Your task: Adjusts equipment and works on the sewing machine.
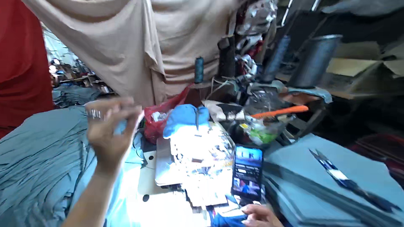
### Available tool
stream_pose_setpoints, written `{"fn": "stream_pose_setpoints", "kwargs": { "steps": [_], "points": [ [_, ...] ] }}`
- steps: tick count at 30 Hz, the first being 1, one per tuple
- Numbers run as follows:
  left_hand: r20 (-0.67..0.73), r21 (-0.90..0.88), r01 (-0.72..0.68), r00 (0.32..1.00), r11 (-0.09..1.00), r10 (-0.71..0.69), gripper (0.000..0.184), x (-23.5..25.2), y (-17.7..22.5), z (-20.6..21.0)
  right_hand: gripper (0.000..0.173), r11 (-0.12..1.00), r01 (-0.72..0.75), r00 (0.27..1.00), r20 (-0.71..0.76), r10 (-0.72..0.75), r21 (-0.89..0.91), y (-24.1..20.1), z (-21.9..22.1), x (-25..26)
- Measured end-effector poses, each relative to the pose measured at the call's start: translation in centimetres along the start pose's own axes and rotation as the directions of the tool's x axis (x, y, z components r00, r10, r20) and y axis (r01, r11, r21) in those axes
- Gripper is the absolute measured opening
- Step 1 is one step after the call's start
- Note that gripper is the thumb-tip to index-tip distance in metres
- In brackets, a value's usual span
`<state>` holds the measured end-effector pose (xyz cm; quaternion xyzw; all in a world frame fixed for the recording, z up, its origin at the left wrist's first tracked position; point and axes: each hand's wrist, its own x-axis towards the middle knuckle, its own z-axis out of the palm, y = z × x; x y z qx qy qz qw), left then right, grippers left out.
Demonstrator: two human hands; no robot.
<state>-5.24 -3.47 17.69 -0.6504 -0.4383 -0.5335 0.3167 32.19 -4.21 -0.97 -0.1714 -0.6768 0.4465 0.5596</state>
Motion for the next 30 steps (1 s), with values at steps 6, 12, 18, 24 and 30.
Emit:
{"fn": "stream_pose_setpoints", "kwargs": {
  "steps": [6,12,18,24,30],
  "points": [
    [0.492,-0.416,0.086,0.858,0.905,0.145,0.021,-14.7,8.5,4.9,0.014,0.983,0.076,0.968,0.223,-0.113,0.167,-3.8,-0.4,-1.5],
    [0.595,-0.443,0.229,0.799,0.867,0.093,0.019,-17.4,7.0,7.3,0.016,0.997,0.054,0.996,0.063,-0.057,0.052,-4.8,-4.0,-4.1],
    [0.667,-0.352,0.192,0.738,0.916,0.102,0.015,-17.8,6.7,5.5,0.017,0.757,-0.429,0.852,0.058,0.520,-0.493,0.8,-7.5,-8.5],
    [0.652,-0.363,0.070,0.731,0.929,0.200,0.015,-16.8,10.6,5.5,0.033,0.765,-0.458,0.836,0.074,0.544,-0.452,0.0,-3.4,-3.6],
    [0.561,-0.432,0.299,0.828,0.851,-0.006,0.010,-15.6,11.5,6.5,0.071,0.901,-0.357,0.888,0.391,0.244,0.248,2.6,3.9,4.6]
  ]
}}
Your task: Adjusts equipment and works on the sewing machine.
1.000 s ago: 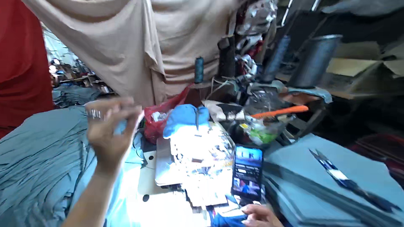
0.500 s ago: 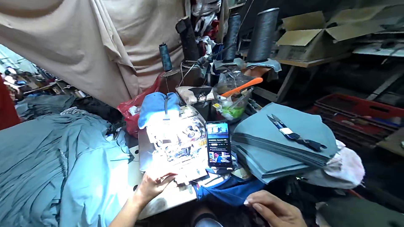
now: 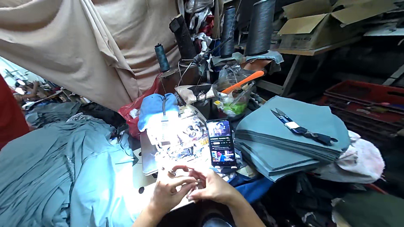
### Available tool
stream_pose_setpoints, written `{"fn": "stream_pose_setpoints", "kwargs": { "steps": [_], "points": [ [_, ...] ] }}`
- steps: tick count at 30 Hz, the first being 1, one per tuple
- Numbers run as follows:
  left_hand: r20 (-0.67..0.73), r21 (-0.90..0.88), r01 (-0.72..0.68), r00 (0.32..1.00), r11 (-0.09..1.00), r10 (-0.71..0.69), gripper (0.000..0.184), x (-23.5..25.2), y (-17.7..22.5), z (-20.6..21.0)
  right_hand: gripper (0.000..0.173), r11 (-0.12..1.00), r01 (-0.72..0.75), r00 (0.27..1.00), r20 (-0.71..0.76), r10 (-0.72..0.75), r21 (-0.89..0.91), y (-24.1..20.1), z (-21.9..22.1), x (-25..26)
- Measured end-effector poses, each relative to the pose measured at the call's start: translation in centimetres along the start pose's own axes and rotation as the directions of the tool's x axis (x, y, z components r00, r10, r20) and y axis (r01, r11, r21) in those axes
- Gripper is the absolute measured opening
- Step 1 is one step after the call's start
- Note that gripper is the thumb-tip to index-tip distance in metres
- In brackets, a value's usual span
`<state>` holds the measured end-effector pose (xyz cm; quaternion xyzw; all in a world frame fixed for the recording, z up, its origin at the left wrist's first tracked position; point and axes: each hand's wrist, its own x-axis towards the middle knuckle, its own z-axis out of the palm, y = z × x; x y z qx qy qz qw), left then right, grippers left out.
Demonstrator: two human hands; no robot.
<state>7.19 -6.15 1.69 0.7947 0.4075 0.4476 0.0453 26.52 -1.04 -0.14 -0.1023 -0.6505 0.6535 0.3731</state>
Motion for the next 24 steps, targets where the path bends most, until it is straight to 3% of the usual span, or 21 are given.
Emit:
{"fn": "stream_pose_setpoints", "kwargs": {
  "steps": [2,4,6,8,13,15,18,22,24],
  "points": [
    [-0.106,-0.068,0.149,0.982,0.987,-0.155,0.009,0.4,-0.3,-0.5,0.050,0.999,-0.034,0.999,-0.030,0.033,-0.037,0.5,0.8,2.1],
    [-0.166,-0.113,0.333,0.923,0.936,-0.348,0.010,0.6,-0.9,-1.1,0.035,0.975,-0.062,0.989,-0.144,0.031,-0.215,1.3,1.1,3.4],
    [-0.137,-0.167,0.541,0.815,0.825,-0.562,0.017,0.6,-1.5,-1.7,0.032,0.910,-0.061,0.961,-0.269,-0.057,-0.410,2.0,1.4,3.8],
    [-0.093,-0.214,0.643,0.736,0.735,-0.671,0.021,0.6,-1.8,-1.8,0.024,0.861,-0.032,0.923,-0.346,-0.169,-0.508,2.6,1.7,3.8],
    [-0.044,-0.268,0.685,0.693,0.677,-0.719,0.019,0.7,-1.1,-1.1,0.013,0.838,0.093,0.862,-0.377,-0.338,-0.538,4.1,1.7,3.6],
    [-0.050,-0.469,0.684,0.612,0.560,-0.789,0.012,0.8,-0.4,-0.5,0.012,0.848,0.083,0.852,-0.404,-0.333,-0.523,4.1,1.8,3.5],
    [-0.091,-0.804,0.474,0.497,0.358,-0.863,0.017,0.0,0.1,0.9,0.010,0.885,0.090,0.844,-0.438,-0.311,-0.457,4.1,1.7,3.5],
    [0.017,-0.885,0.407,0.510,0.224,-0.860,0.020,-0.8,0.6,2.5,0.008,0.908,0.107,0.844,-0.445,-0.298,-0.406,3.9,1.7,3.5],
    [0.024,-0.901,0.391,0.476,0.187,-0.879,0.017,-0.5,0.8,3.0,0.009,0.917,0.119,0.851,-0.436,-0.292,-0.381,3.9,2.0,3.5]
  ]
}}
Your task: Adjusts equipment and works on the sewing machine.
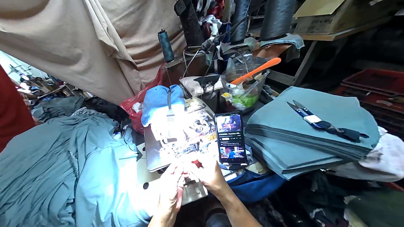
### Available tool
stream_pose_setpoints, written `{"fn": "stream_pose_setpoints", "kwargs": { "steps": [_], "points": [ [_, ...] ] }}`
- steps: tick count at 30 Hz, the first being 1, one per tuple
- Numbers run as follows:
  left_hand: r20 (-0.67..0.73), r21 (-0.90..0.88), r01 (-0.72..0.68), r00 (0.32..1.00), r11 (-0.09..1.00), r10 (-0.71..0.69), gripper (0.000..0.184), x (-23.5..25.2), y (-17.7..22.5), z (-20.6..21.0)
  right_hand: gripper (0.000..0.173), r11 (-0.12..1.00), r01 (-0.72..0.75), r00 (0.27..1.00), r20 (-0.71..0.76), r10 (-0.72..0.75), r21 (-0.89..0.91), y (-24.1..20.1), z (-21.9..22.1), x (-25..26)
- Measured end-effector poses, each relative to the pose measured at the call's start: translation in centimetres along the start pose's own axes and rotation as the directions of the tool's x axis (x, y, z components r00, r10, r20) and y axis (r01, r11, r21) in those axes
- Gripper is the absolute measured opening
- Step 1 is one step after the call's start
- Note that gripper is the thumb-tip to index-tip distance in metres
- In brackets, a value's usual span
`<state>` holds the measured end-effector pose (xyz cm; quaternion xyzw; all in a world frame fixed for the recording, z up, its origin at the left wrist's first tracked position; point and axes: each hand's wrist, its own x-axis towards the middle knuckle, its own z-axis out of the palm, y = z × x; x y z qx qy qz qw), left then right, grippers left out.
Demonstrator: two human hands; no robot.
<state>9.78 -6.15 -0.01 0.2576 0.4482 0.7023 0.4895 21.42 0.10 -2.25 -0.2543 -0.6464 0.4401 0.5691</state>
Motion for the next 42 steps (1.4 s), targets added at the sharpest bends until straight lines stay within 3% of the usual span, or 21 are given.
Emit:
{"fn": "stream_pose_setpoints", "kwargs": {
  "steps": [5,7,11,13,18,21,24,30,35,38,42],
  "points": [
    [-0.034,0.005,-0.021,0.999,1.000,0.021,0.022,0.6,-0.5,0.2,0.015,0.998,-0.017,0.999,0.031,0.019,-0.056,-0.8,0.0,-0.3],
    [-0.077,-0.002,-0.005,0.997,1.000,0.005,0.022,0.6,-0.5,0.5,0.017,0.981,-0.008,0.999,0.043,0.017,-0.192,-1.2,-0.8,-0.8],
    [-0.167,0.011,0.039,0.985,0.999,-0.036,0.019,0.7,0.1,0.7,0.016,0.937,0.215,0.977,0.046,-0.210,-0.276,-4.1,-5.5,0.2],
    [-0.145,0.015,0.050,0.988,0.999,-0.047,0.020,0.7,0.2,0.7,0.015,0.901,0.252,0.954,-0.066,-0.293,-0.354,-5.8,-9.7,2.3],
    [-0.050,0.032,0.046,0.998,0.998,-0.044,0.023,0.1,0.4,0.8,0.023,0.852,-0.030,0.860,-0.448,-0.244,-0.522,-6.3,-21.3,13.0],
    [-0.102,0.067,0.057,0.994,0.996,-0.049,0.018,0.0,0.4,1.0,0.027,0.821,-0.251,0.845,-0.530,-0.073,-0.513,-4.0,-24.8,18.8],
    [-0.124,0.088,0.039,0.992,0.995,-0.027,0.015,0.2,0.3,1.0,0.031,0.784,-0.319,0.871,-0.491,0.021,-0.532,-2.4,-25.0,21.1],
    [-0.127,0.122,0.042,0.992,0.992,-0.026,0.013,0.1,-0.1,1.1,0.019,0.751,-0.188,0.902,-0.414,-0.124,-0.633,-2.4,-23.7,21.3],
    [-0.162,0.141,0.060,0.986,0.988,-0.037,0.007,0.2,0.0,1.7,0.022,0.677,-0.173,0.926,-0.353,-0.136,-0.715,-1.9,-24.1,21.7],
    [-0.157,0.147,0.032,0.988,0.989,-0.009,0.013,0.3,-0.2,1.5,0.019,0.649,-0.163,0.935,-0.327,-0.139,-0.743,-1.6,-23.9,21.9],
    [-0.168,0.156,0.039,0.986,0.987,-0.012,0.014,0.5,-0.4,1.3,0.020,0.724,-0.255,0.940,-0.338,0.032,-0.641,-1.6,-23.3,21.8]
  ]
}}
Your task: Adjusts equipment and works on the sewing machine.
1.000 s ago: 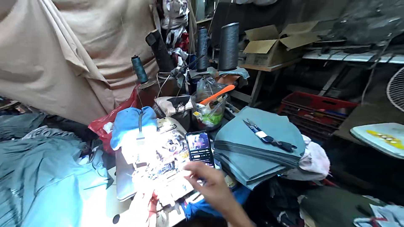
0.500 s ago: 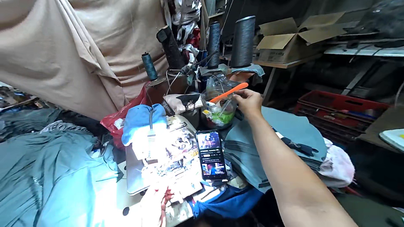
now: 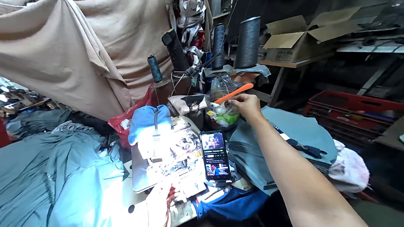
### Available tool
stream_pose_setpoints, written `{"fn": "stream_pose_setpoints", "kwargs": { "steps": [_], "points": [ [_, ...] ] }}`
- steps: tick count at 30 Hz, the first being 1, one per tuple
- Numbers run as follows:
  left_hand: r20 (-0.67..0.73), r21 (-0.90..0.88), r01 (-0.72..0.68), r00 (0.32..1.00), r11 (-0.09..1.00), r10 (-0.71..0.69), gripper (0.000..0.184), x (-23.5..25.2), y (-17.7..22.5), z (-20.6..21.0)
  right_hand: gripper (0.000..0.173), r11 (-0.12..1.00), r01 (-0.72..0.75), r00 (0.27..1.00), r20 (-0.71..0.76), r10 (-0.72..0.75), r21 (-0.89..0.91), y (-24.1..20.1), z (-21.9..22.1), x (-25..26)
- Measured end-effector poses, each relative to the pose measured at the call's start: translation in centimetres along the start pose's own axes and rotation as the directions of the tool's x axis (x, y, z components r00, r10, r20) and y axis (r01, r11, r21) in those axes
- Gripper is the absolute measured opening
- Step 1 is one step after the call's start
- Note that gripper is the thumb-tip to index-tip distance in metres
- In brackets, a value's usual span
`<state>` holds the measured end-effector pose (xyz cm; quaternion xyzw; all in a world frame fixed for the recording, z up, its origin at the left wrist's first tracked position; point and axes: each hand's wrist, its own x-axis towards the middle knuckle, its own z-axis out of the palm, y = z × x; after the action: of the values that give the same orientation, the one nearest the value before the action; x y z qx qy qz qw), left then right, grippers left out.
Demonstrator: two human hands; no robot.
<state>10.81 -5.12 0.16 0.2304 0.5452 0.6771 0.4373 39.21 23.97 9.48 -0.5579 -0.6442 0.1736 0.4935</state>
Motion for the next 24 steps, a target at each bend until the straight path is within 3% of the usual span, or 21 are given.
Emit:
{"fn": "stream_pose_setpoints", "kwargs": {
  "steps": [2,6,8,10,12,14,17,20,24],
  "points": [
    [-0.005,-0.019,-0.022,1.000,1.000,0.022,0.013,-0.1,-0.1,0.0,0.022,1.000,0.018,1.000,-0.001,-0.018,0.024,-0.5,-0.4,-0.6],
    [-0.028,-0.022,-0.121,0.992,0.992,0.120,0.009,0.0,0.1,0.3,0.032,0.947,0.319,0.919,-0.259,-0.298,0.042,-5.5,-4.2,-4.9],
    [-0.045,-0.042,-0.176,0.984,0.983,0.174,0.008,0.2,0.2,0.3,0.030,0.884,0.444,0.851,-0.376,-0.367,0.144,-8.0,-6.1,-9.0],
    [-0.047,-0.094,-0.210,0.977,0.973,0.207,0.011,0.3,0.6,0.6,0.019,0.806,0.492,0.840,-0.423,-0.340,0.328,-9.5,-6.7,-14.2],
    [-0.057,-0.166,-0.194,0.981,0.967,0.187,0.017,0.3,1.1,1.1,0.014,0.753,0.443,0.891,-0.328,-0.313,0.485,-10.0,-4.8,-19.7],
    [-0.103,-0.197,-0.139,0.987,0.970,0.120,0.019,0.0,1.6,1.3,0.012,0.700,0.299,0.951,-0.145,-0.272,0.649,-9.8,-1.1,-24.6],
    [-0.140,-0.203,-0.081,0.989,0.976,0.053,0.015,-0.1,1.8,1.2,0.013,0.588,0.046,0.982,0.071,-0.175,0.808,-9.5,4.0,-29.5],
    [-0.175,-0.201,-0.057,0.984,0.978,0.022,0.014,0.0,1.6,0.8,0.010,0.513,-0.138,0.975,0.206,-0.078,0.847,-9.0,6.8,-32.4],
    [-0.188,-0.174,-0.013,0.982,0.985,-0.021,0.016,0.1,1.4,0.5,0.010,0.581,-0.221,0.942,0.326,-0.081,0.783,-8.8,8.4,-33.5]
  ]
}}
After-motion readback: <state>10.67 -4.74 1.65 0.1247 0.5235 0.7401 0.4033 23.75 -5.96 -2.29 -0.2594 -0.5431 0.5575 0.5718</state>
